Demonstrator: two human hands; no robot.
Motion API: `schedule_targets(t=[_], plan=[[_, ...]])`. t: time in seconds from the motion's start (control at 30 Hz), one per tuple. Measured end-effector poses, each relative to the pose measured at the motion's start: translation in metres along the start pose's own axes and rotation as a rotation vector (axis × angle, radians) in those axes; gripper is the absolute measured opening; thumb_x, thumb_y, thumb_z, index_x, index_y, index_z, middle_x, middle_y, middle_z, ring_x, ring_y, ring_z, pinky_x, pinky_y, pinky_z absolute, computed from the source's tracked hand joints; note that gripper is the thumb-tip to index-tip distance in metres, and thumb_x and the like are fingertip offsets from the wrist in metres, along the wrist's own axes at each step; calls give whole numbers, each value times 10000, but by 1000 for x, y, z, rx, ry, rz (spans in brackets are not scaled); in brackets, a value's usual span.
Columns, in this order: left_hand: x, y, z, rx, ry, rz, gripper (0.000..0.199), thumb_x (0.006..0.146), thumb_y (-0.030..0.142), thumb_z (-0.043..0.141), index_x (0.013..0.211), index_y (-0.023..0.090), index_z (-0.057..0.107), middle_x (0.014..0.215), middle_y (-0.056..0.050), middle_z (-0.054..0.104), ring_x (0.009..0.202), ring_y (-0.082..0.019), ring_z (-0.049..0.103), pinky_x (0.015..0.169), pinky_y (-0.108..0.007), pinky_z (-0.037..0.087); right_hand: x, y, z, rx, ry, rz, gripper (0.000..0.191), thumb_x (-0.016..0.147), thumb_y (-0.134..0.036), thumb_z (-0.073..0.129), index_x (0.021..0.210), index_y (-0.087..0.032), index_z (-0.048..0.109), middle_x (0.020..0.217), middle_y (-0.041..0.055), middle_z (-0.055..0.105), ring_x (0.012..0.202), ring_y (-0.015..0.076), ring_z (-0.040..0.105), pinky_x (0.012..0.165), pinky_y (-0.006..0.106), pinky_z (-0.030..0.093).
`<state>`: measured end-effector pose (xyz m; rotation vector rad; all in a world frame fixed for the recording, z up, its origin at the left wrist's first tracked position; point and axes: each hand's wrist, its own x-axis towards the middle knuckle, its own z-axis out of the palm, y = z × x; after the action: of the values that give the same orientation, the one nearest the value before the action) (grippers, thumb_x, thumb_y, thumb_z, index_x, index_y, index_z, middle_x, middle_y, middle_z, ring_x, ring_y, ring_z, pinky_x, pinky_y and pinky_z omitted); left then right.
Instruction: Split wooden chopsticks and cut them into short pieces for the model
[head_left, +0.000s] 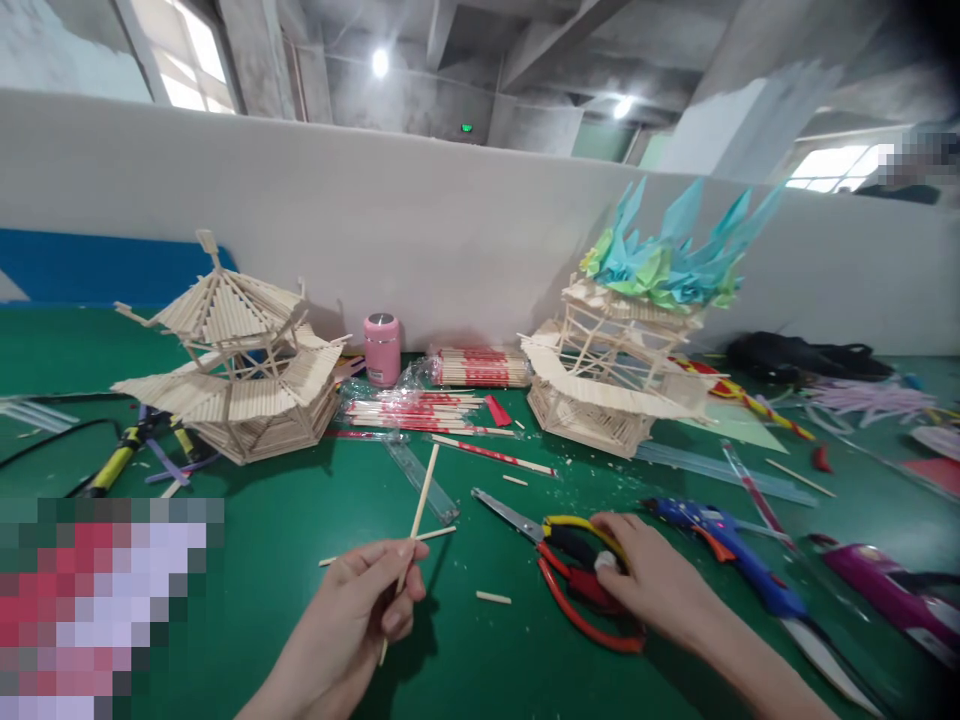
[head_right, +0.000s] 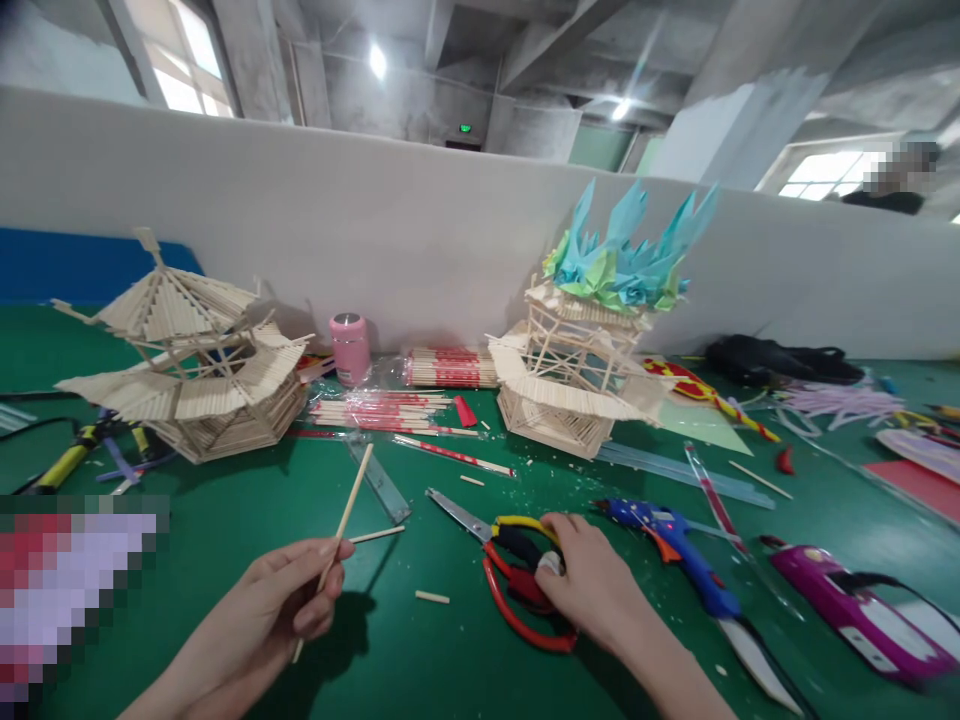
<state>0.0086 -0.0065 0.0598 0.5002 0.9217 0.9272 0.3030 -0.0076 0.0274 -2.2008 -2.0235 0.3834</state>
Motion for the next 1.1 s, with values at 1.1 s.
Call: schedule_targets(t=[1.1], plan=[[-9,-5,13,-27,28,60,237,584,348,719,675,139,653,464,32,540,343,-24,353,406,-185,214,-38,-33,-13,754,117,1,484,614,-205,640,1062,-213,456,781,11,641,672,198,602,636,288,479]])
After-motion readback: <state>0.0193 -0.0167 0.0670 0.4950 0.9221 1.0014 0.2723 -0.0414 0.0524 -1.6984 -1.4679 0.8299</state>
